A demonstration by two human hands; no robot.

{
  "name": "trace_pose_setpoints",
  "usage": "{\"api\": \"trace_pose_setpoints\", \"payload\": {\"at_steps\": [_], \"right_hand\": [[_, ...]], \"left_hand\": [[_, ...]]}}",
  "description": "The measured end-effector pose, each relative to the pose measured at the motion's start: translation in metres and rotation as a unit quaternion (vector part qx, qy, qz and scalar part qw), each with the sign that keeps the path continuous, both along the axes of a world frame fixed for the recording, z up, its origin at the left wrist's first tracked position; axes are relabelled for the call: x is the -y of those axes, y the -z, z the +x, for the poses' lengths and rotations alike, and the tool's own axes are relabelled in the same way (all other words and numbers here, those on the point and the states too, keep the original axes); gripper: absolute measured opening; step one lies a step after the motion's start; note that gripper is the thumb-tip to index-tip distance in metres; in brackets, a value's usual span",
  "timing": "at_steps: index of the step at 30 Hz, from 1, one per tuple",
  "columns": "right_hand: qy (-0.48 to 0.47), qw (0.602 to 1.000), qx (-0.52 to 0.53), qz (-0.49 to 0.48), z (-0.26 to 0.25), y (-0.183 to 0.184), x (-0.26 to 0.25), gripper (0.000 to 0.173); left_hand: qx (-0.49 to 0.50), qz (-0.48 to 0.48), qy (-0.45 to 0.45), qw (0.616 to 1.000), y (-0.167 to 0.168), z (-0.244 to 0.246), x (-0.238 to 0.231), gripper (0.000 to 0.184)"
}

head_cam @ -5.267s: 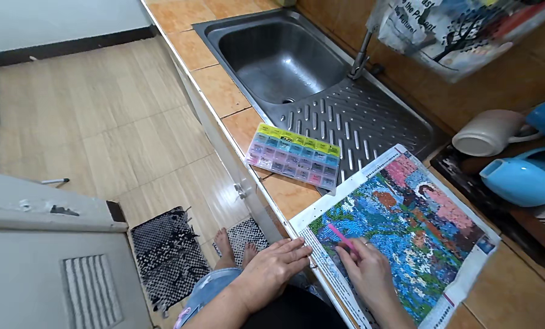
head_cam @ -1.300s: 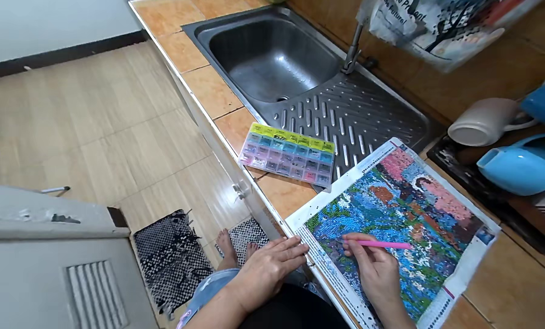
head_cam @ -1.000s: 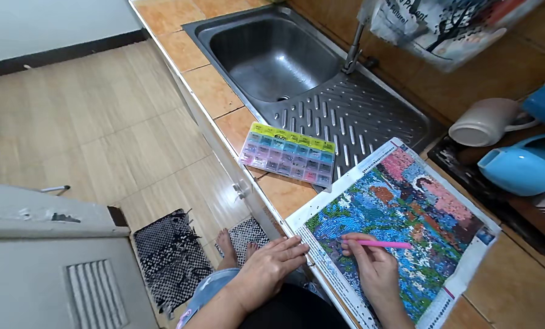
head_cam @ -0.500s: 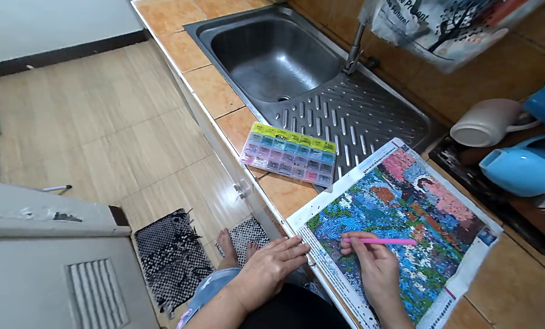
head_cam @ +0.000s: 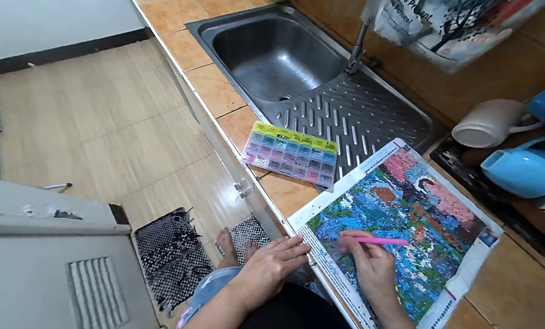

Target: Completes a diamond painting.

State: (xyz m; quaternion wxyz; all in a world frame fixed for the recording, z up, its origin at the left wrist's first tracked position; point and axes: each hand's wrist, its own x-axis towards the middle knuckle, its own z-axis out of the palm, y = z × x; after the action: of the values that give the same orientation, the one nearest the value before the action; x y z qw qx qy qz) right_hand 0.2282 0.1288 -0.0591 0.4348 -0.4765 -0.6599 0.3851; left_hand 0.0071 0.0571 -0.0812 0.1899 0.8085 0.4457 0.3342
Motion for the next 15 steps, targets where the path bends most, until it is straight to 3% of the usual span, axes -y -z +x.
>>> {"api": "trace_pose_setpoints", "payload": {"at_steps": [15], "right_hand": [[0.015, 0.997, 0.058, 0.041, -0.0023, 0.0014, 0.0006, 0.021]], "left_hand": [[-0.004, 0.011, 0.003, 1.000, 0.0028, -0.0003, -0.0007, 0.034]]}}
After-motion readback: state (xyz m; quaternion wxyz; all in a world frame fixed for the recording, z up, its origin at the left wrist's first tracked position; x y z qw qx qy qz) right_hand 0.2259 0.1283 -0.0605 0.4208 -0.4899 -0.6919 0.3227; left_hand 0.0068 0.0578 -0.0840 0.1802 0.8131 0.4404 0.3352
